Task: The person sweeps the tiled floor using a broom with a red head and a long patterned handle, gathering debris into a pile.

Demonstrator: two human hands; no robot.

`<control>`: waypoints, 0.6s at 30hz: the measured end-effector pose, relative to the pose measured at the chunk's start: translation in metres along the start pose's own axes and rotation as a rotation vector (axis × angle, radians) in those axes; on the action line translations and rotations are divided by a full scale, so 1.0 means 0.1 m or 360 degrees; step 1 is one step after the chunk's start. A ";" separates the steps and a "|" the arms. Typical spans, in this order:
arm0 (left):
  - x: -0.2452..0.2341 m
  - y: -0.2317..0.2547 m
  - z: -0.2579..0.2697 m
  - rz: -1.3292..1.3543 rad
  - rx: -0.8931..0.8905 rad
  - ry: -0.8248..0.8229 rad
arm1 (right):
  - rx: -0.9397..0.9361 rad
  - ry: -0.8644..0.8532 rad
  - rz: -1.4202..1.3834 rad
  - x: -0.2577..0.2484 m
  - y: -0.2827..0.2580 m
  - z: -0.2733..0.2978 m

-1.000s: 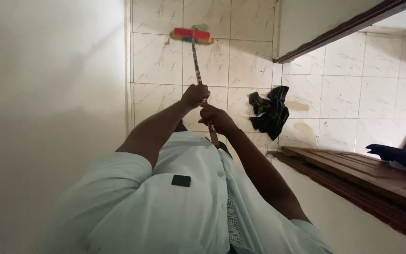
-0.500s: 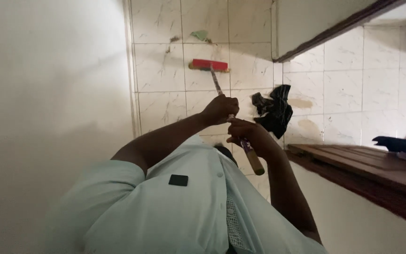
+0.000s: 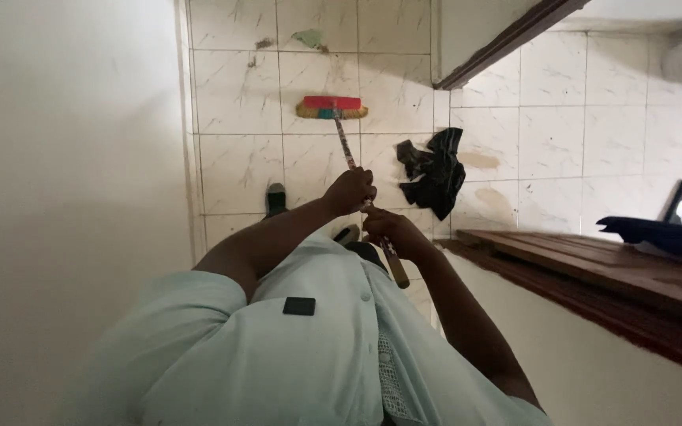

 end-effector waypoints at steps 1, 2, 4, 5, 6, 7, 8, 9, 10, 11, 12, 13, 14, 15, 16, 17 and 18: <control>0.09 0.03 -0.02 -0.0020 0.0001 -0.0044 | -0.0061 0.0020 0.0028 0.00 0.07 0.08; 0.16 0.06 -0.04 -0.0039 0.0003 -0.0089 | -0.0122 0.0041 0.0056 0.01 0.14 0.17; 0.28 0.11 -0.02 -0.0007 -0.0043 -0.0014 | 0.0085 -0.0065 0.0043 0.09 0.33 0.30; 0.32 0.10 -0.03 -0.0005 -0.0064 0.0032 | 0.0175 -0.0115 0.0045 0.11 0.44 0.34; 0.42 0.14 -0.01 -0.0013 -0.0133 -0.0027 | 0.0055 -0.0032 0.0017 0.13 0.48 0.40; 0.51 0.15 0.02 -0.0029 -0.0201 -0.0078 | -0.0075 0.0051 -0.0006 0.16 0.52 0.43; 0.60 0.14 0.03 -0.0045 -0.0269 -0.0129 | -0.0207 0.0132 -0.0030 0.18 0.58 0.44; 0.68 0.12 0.04 -0.0112 -0.0245 -0.0045 | -0.0127 0.0098 -0.0071 0.23 0.67 0.44; 0.75 0.07 0.06 -0.0180 -0.0220 0.0038 | -0.0047 0.0062 -0.0112 0.31 0.77 0.41; 0.80 0.02 0.09 -0.0245 -0.0193 0.0115 | 0.0038 0.0029 -0.0156 0.39 0.85 0.38; 0.82 -0.06 0.12 -0.0241 -0.0211 0.0127 | 0.0068 0.0025 -0.0075 0.46 0.92 0.33; 0.82 -0.16 0.13 -0.0239 -0.0227 0.0140 | 0.0097 0.0024 0.0006 0.50 0.99 0.26; 0.80 -0.25 0.09 -0.0236 -0.0243 0.0152 | 0.0127 0.0024 0.0087 0.53 1.06 0.18; 0.76 -0.36 0.02 -0.0206 -0.0330 0.0095 | 0.0048 0.0118 0.0004 0.54 1.08 0.06; 0.69 -0.46 -0.07 -0.0175 -0.0417 0.0040 | -0.0031 0.0211 -0.0080 0.52 1.07 -0.08; 0.62 -0.46 -0.10 -0.0135 -0.0511 -0.0019 | -0.0102 0.0298 -0.0170 0.48 1.02 -0.17; 0.49 -0.40 -0.10 -0.0067 -0.0441 0.0148 | -0.0095 0.0285 -0.0101 0.40 0.95 -0.24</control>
Point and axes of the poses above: each hand's wrist, its own z-axis away from the middle knuckle, its own x-axis out of the palm, y = z × x, the point moved 3 cm from there along -z, towards the middle knuckle
